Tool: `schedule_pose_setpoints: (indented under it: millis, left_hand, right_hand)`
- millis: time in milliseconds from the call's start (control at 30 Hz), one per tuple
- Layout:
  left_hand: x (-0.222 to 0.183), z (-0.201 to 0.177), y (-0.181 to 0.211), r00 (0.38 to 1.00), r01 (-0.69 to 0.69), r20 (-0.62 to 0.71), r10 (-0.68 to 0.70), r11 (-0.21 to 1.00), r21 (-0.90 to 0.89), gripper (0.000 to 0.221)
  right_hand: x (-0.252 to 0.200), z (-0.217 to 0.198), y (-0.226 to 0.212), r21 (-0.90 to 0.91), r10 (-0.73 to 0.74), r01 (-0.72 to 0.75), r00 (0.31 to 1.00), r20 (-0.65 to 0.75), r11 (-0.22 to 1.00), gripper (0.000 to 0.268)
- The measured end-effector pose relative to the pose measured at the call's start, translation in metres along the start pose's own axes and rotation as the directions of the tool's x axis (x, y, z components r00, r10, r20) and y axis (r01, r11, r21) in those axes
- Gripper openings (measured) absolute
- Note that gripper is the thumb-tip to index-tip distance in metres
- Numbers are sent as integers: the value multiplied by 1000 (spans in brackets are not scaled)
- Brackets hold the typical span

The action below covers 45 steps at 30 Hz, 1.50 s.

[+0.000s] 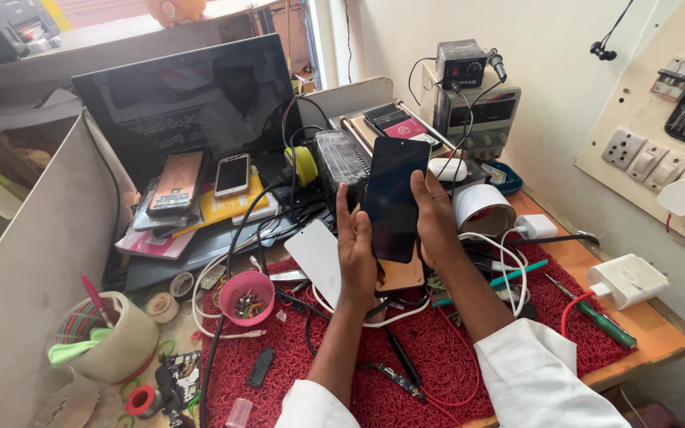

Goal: The person handles a disassembled smartphone, peels protective film from a white screen panel, and aligns the black screen assembly with the phone body. The person repeatedly checks the screen and film, then places the screen assembly on the table.

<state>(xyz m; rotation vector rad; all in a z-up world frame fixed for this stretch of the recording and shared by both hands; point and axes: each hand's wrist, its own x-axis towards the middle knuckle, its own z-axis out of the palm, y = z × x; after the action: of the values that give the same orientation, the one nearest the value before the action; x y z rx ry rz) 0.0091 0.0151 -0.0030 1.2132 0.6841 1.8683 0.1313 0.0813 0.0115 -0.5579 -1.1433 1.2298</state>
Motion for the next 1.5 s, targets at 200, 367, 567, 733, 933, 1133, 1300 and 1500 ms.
schedule_pose_setpoints:
  millis: [200, 367, 567, 733, 933, 1133, 1300, 1500]
  left_hand:
    - [2, -4, 19, 875, 482, 142, -462, 813, -327, 62]
    - [1, -7, 13, 895, 440, 225, -384, 839, -319, 61]
    - [2, -10, 3, 889, 454, 195, -414, 853, -257, 64]
    - [1, -11, 3, 898, 428, 206, -389, 879, -210, 65]
    - [1, -8, 10, 909, 390, 240, -339, 896, -213, 64]
    - [0, -5, 17, 945, 288, 218, -245, 937, -197, 62]
    - [0, -6, 12, 939, 324, 181, -291, 925, -196, 60]
    - [0, -8, 6, 944, 305, 191, -269, 933, -193, 59]
  right_hand:
    - [1, -4, -4, -253, 7, -13, 1000, -23, 967, 68]
    - [-3, -4, -9, -108, 16, -6, 995, 96, 994, 70]
    - [-3, -6, -9, -160, 16, -3, 996, 83, 987, 67]
    - [-4, -7, -9, -88, 15, -6, 993, 113, 996, 64]
    - [-2, -9, -10, -69, -3, 12, 991, 136, 998, 58]
    - [0, -14, -4, 69, -81, 68, 976, 203, 995, 48]
    - [3, -18, 1, 124, -76, 51, 976, 205, 991, 41]
    - [3, -19, -2, 130, -80, 51, 970, 229, 990, 38]
